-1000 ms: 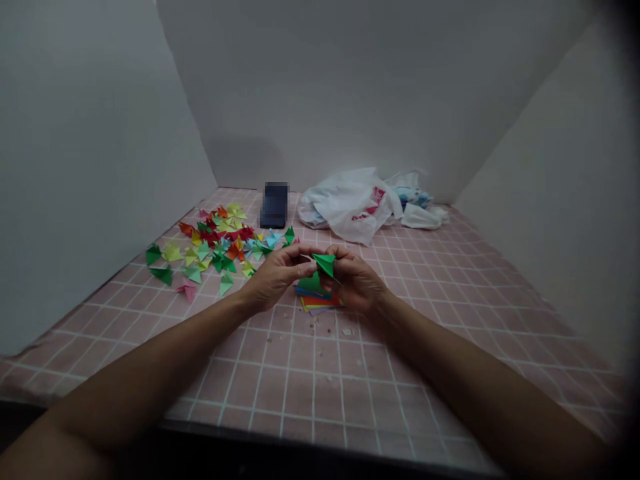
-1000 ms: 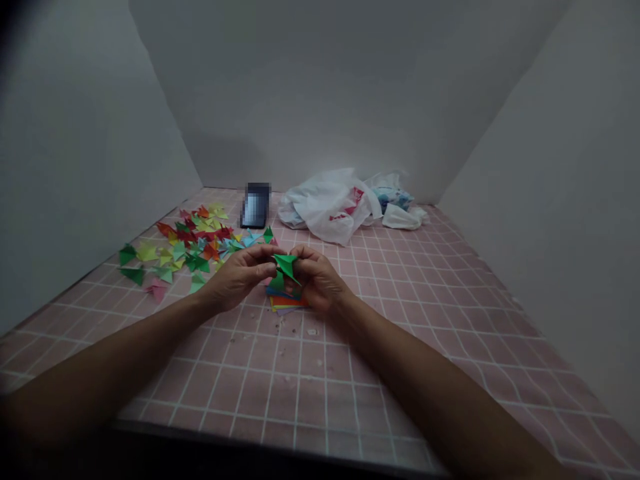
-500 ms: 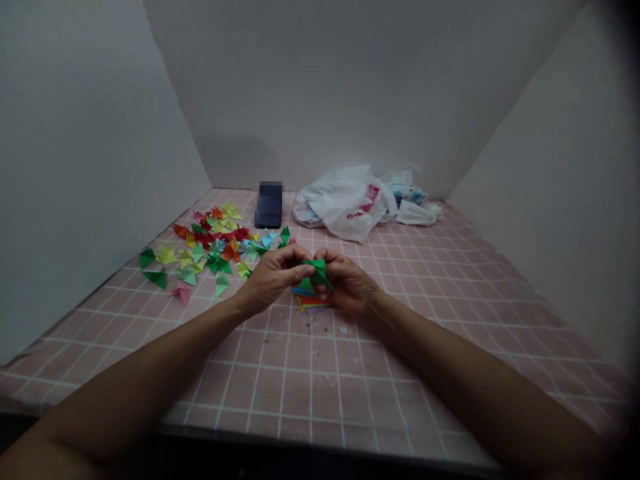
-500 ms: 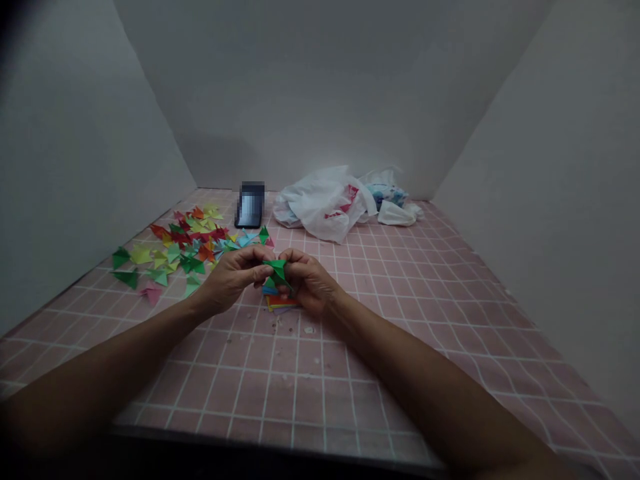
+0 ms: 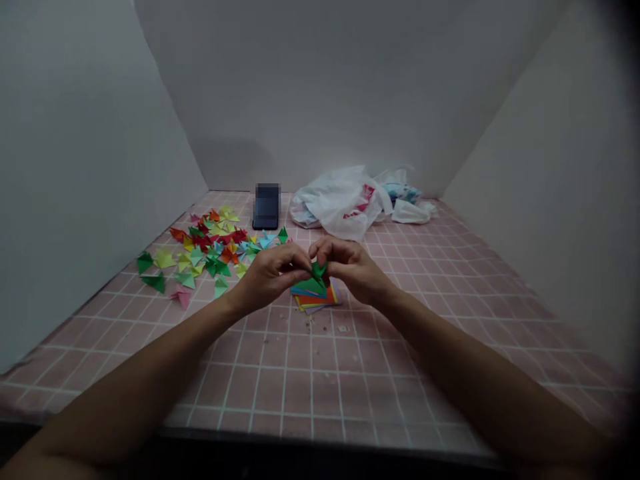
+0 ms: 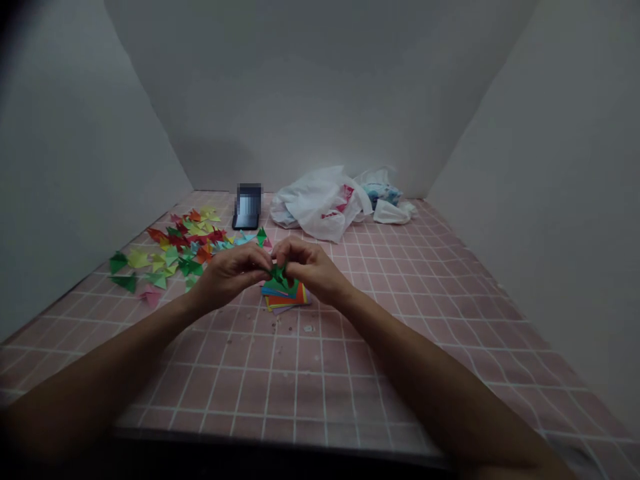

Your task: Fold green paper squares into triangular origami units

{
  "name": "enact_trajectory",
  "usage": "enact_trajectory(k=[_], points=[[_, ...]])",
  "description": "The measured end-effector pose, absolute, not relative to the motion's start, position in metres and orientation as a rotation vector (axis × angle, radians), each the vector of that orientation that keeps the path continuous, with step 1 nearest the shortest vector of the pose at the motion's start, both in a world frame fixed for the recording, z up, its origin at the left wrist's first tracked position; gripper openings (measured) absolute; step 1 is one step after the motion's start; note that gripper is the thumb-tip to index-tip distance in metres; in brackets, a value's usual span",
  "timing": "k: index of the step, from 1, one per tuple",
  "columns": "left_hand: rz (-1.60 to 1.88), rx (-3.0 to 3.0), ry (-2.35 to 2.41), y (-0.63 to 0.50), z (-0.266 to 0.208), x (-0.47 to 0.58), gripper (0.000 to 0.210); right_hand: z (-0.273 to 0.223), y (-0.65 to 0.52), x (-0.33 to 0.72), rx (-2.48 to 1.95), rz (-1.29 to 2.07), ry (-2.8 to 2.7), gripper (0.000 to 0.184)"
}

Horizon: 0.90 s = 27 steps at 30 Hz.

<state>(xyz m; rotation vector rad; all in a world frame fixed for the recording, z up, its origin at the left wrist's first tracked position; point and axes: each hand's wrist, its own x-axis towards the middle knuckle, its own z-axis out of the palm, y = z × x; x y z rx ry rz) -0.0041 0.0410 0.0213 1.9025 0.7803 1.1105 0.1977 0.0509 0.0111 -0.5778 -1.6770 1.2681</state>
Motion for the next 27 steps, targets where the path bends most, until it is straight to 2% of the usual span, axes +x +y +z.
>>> enact_trajectory(k=[3,5,10,17,20,23,27], points=[[1.073,2.057,0.795,0.039,0.027,-0.006,0.006,0.027,0.045,0.202,-0.533,0.618,-2.156,0.021],[1.075,2.119,0.79,0.038,0.029,-0.007,0.009,0.034,0.043,0.204,-0.531,0.378,-2.293,0.026],[1.082,2.328,0.738,0.041,0.026,-0.011,0.01,0.033,0.044,0.212,-0.562,0.131,-2.399,0.024],[0.784,2.517,0.704,0.037,0.025,-0.01,0.017,0.02,0.03,0.23,-0.633,-0.421,-2.499,0.026],[0.729,2.541,0.704,0.037,0.023,-0.009,0.017,0.015,0.022,0.232,-0.704,-0.338,-2.449,0.023],[0.739,2.554,0.69,0.038,0.021,-0.009,0.016,0.007,0.018,0.232,-0.721,-0.042,-2.354,0.018],[0.914,2.631,0.581,0.037,0.015,-0.005,0.014,-0.004,0.013,0.229,-0.793,0.191,-2.203,0.018]])
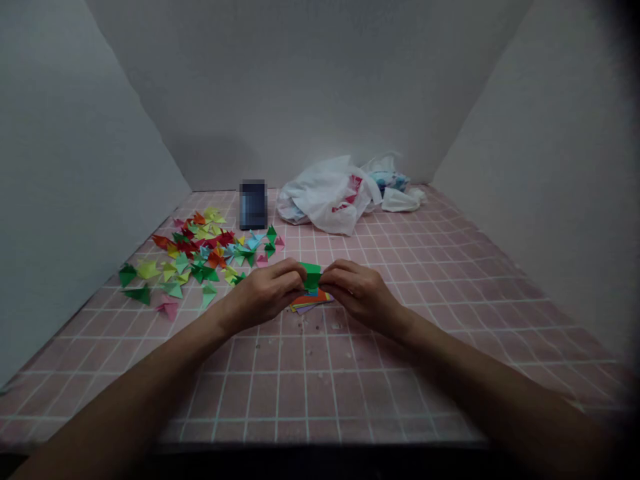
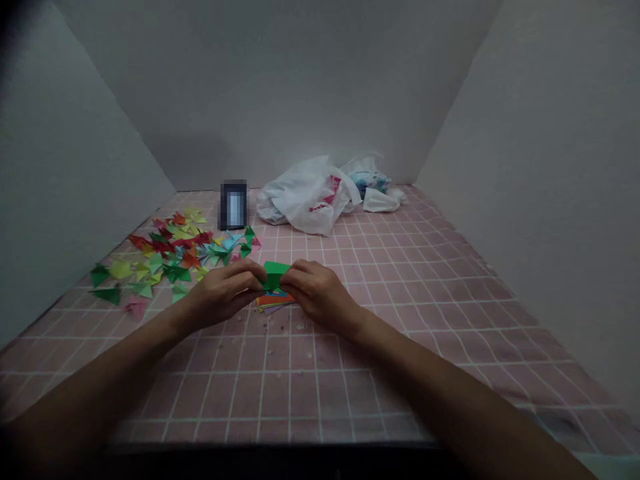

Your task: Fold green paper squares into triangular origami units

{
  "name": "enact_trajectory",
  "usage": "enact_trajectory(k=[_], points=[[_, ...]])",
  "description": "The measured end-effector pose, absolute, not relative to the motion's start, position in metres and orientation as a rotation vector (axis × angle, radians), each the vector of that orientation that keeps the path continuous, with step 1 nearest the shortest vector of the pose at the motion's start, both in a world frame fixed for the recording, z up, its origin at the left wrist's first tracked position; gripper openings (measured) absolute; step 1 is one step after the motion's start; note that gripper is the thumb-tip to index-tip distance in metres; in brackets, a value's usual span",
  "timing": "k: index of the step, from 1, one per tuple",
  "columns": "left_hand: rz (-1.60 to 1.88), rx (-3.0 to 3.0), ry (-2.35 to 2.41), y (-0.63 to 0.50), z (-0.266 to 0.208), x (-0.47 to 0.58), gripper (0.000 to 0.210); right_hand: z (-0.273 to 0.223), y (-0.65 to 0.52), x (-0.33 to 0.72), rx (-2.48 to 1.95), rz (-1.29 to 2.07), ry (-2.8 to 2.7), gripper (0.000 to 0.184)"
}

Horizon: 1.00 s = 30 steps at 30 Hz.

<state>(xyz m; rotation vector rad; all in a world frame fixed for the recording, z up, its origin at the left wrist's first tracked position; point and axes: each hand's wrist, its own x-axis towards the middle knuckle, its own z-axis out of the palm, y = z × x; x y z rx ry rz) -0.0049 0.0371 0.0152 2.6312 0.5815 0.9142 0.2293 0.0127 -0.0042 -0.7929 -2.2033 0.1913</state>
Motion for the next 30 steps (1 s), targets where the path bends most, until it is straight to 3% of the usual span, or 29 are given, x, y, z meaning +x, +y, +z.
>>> enact_trajectory(k=[6,14,18,21,30], points=[[1.302,2.554,0.687,0.031,0.0,0.008,0.016,-0.012,0.002,0.222,-0.718,0.101,-2.117,0.014],[1.251,2.298,0.798,0.026,-0.01,0.016,0.012,-0.015,0.002,0.22,-0.666,0.036,-2.144,0.016],[1.248,1.797,0.875,0.021,-0.017,0.021,0.041,-0.015,-0.003,0.218,-0.809,-0.07,-2.073,0.02],[1.097,1.506,0.924,0.018,-0.018,0.025,0.049,-0.015,-0.007,0.217,-0.892,-0.015,-1.994,0.018],[0.909,1.092,0.776,0.012,-0.018,0.031,0.023,-0.02,-0.01,0.212,-0.794,0.098,-2.074,0.012]])
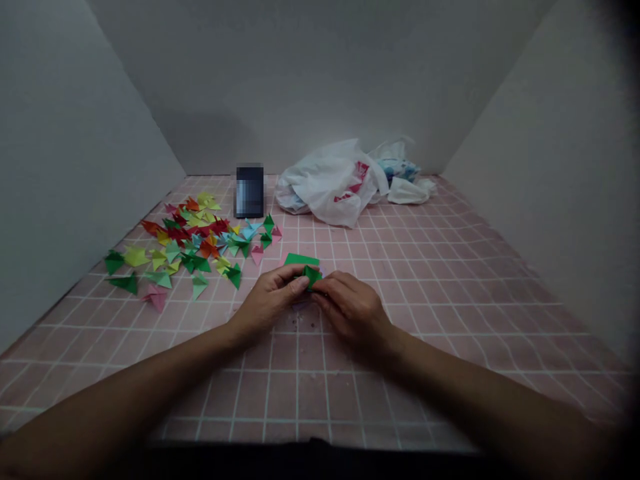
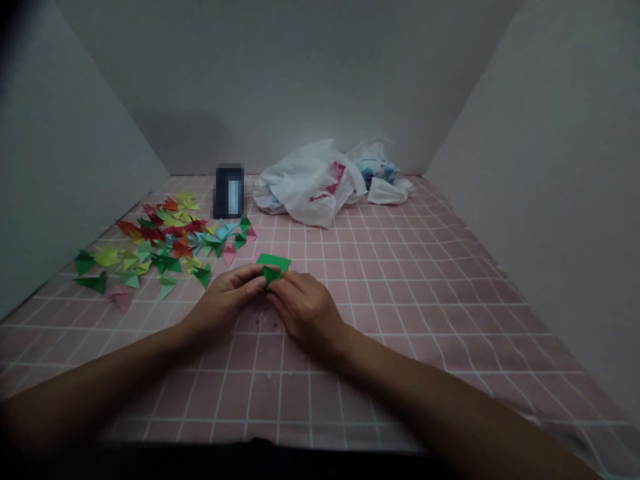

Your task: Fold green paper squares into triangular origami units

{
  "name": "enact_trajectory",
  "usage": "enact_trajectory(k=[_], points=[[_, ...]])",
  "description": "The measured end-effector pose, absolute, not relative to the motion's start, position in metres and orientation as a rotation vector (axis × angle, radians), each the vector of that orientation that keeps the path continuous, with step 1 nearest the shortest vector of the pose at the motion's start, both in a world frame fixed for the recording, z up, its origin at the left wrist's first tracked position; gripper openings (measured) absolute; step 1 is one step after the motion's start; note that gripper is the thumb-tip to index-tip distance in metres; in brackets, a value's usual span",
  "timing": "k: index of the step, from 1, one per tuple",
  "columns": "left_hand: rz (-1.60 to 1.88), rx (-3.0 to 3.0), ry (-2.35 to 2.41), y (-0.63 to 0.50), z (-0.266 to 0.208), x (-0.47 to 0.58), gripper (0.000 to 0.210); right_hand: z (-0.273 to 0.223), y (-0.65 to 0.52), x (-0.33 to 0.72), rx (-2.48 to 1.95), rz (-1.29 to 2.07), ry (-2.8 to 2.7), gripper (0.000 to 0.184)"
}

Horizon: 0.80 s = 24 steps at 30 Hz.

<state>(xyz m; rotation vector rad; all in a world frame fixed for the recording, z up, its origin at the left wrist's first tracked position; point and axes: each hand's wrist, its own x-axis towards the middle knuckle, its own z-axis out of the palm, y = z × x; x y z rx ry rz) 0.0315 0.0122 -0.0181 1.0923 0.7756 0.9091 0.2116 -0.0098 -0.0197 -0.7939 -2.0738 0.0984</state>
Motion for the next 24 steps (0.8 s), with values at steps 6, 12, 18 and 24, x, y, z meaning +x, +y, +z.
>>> enact_trajectory(k=[6,12,18,24], points=[[0.969,0.922,0.726,0.012,-0.014,0.035,0.018,-0.012,-0.006,0.222,-0.965,0.552,-1.786,0.013],[0.933,0.919,0.755,0.013,-0.011,0.031,0.023,-0.017,0.005,0.221,-1.047,1.185,-1.434,0.015],[0.894,1.03,0.82,0.013,-0.019,0.031,0.022,-0.023,0.001,0.215,-1.146,1.133,-1.521,0.016],[0.851,1.223,0.962,0.008,-0.013,0.034,0.026,-0.017,-0.008,0.213,-1.259,0.762,-1.652,0.017]])
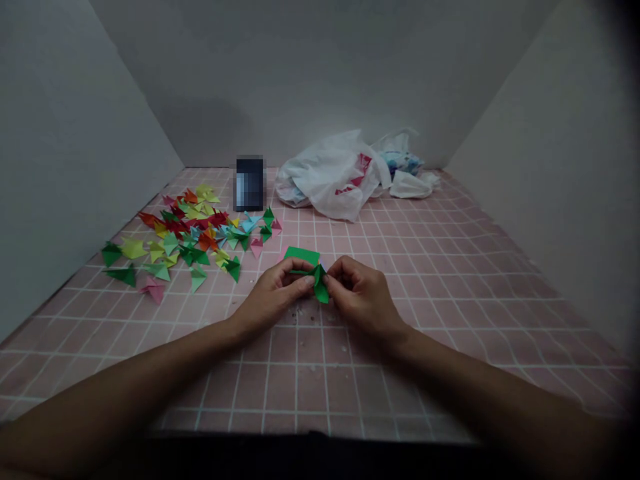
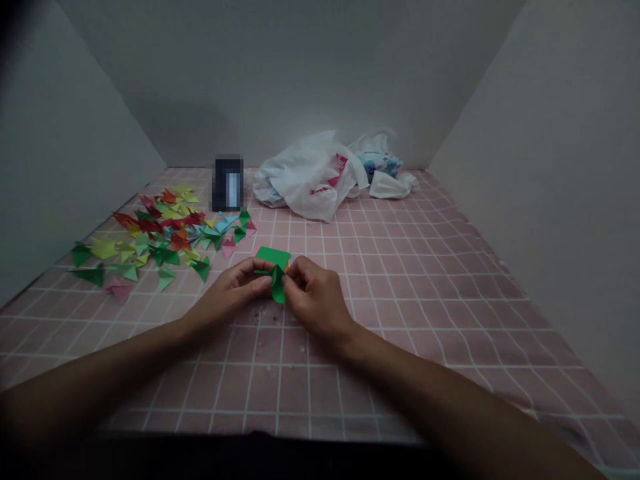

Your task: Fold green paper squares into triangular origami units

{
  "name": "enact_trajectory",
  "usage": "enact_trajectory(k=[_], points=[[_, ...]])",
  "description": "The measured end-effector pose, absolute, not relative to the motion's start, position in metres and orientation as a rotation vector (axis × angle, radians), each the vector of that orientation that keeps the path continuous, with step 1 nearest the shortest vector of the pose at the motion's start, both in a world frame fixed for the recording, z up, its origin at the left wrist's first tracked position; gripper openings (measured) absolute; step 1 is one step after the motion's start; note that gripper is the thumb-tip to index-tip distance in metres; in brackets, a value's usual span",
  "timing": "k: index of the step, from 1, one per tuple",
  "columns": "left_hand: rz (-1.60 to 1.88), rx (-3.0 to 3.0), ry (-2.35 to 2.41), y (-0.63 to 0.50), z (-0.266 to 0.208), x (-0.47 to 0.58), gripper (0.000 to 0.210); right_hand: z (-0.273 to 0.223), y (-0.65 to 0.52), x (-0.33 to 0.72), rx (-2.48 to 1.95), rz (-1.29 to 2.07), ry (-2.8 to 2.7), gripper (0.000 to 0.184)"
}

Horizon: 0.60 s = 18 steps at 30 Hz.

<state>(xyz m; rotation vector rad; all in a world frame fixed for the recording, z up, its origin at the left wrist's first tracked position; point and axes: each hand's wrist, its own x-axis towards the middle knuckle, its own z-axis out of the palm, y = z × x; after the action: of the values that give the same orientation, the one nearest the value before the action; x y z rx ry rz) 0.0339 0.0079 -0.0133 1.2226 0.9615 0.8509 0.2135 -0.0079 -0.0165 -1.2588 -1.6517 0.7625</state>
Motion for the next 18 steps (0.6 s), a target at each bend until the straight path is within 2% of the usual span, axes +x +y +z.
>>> enact_trajectory(k=[4,13,18], points=[[0.861,1.414,1.056,0.0022,-0.008,0.0347,0.029,-0.0142,-0.0131,0.2104,-1.27,0.719,-1.611,0.018],[0.904,1.246,0.997,0.0029,-0.0109,0.0361,0.032,-0.0189,-0.0098,0.2079,-1.067,1.322,-1.331,0.027],[0.926,1.19,1.024,0.0051,-0.0102,0.0344,0.024,-0.0229,-0.0076,0.2109,-0.995,1.46,-1.294,0.029]])
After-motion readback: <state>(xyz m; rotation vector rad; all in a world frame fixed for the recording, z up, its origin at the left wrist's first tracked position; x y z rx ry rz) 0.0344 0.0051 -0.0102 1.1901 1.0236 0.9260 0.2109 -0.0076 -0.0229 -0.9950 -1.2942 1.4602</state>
